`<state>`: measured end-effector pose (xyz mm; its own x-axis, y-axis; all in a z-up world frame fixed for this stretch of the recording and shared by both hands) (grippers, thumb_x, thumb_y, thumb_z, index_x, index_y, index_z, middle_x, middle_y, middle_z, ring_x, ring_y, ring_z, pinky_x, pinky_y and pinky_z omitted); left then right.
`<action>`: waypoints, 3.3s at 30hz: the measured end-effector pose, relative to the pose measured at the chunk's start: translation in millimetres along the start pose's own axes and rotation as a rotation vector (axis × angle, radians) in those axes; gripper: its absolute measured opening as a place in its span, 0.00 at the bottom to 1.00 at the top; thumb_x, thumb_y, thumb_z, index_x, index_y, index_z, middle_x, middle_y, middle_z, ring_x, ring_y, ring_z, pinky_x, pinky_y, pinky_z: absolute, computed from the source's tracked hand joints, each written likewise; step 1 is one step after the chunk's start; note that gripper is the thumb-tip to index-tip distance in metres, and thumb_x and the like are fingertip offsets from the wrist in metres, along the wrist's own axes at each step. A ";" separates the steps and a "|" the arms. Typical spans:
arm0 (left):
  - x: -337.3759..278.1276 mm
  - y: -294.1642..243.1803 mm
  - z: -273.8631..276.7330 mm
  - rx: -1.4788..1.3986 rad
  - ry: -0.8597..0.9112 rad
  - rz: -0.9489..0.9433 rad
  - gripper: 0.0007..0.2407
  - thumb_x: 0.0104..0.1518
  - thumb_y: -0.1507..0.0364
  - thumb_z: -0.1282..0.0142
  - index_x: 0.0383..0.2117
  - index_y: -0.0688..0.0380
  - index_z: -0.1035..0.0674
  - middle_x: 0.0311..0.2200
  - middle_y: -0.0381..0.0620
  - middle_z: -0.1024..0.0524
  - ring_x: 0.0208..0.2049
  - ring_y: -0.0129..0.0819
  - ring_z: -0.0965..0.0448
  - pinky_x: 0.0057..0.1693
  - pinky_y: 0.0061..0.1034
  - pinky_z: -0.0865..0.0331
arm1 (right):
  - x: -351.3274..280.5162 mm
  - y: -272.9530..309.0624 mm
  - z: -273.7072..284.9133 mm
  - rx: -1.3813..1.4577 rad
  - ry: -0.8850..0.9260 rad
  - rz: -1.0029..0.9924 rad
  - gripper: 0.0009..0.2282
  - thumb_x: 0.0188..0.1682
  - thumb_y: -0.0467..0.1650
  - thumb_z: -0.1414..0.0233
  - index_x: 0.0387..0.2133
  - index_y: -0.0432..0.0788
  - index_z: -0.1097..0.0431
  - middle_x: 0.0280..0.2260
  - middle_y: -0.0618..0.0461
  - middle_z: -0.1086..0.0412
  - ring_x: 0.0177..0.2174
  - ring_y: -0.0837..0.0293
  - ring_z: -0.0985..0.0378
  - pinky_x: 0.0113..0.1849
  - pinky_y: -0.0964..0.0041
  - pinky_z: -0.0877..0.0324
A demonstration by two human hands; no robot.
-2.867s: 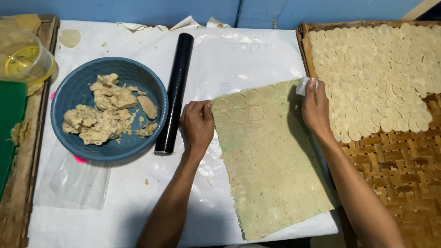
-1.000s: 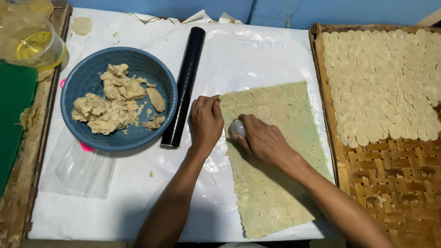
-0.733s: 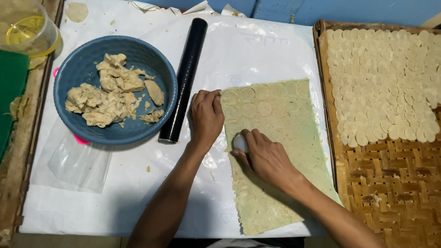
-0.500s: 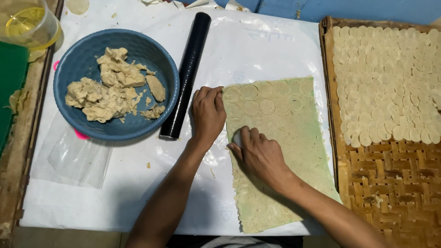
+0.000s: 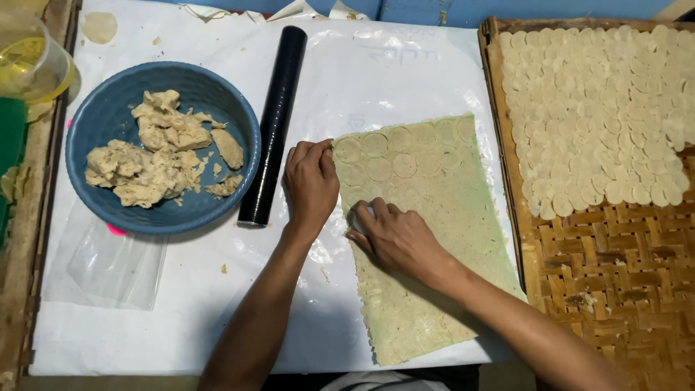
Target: Cutting out small circles from a flattened sheet of dough using a round cutter.
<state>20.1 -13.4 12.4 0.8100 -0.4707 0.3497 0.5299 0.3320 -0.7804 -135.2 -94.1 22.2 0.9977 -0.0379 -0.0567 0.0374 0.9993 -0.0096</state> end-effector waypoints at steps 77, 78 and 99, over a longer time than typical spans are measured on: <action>1.0 4.2 -1.5 -0.016 0.014 0.002 0.09 0.62 0.79 0.51 0.43 0.63 0.17 0.33 0.49 0.25 0.38 0.47 0.23 0.47 0.37 0.31 | -19.5 -81.5 9.9 0.191 0.052 -0.359 0.21 0.54 0.41 0.56 0.56 0.44 0.42 0.37 0.47 0.34 0.39 0.39 0.21 0.34 0.40 0.24; 1.0 3.6 -1.1 -0.022 0.013 0.000 0.09 0.63 0.79 0.51 0.43 0.64 0.17 0.33 0.50 0.25 0.38 0.47 0.23 0.47 0.37 0.31 | -17.4 -81.7 9.6 0.164 0.062 -0.345 0.20 0.55 0.42 0.58 0.56 0.45 0.42 0.36 0.48 0.35 0.38 0.41 0.21 0.34 0.42 0.24; 1.3 1.6 -0.5 -0.010 0.007 0.003 0.09 0.62 0.79 0.50 0.43 0.64 0.17 0.33 0.50 0.25 0.38 0.47 0.22 0.47 0.37 0.30 | -6.0 -72.5 -6.7 -0.015 0.084 -0.340 0.21 0.59 0.44 0.66 0.55 0.43 0.44 0.32 0.48 0.37 0.30 0.42 0.20 0.28 0.43 0.24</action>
<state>21.8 -13.9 11.4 0.8101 -0.4750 0.3437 0.5247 0.3256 -0.7865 -144.3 -166.3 16.5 0.9200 -0.3700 -0.1292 0.3656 0.9290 -0.0571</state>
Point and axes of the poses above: each hand's wrist, its own x-axis towards the middle knuckle, its own z-axis out of the back of the hand, y = z × x, the point moved 3 cm from there along x, towards the middle knuckle
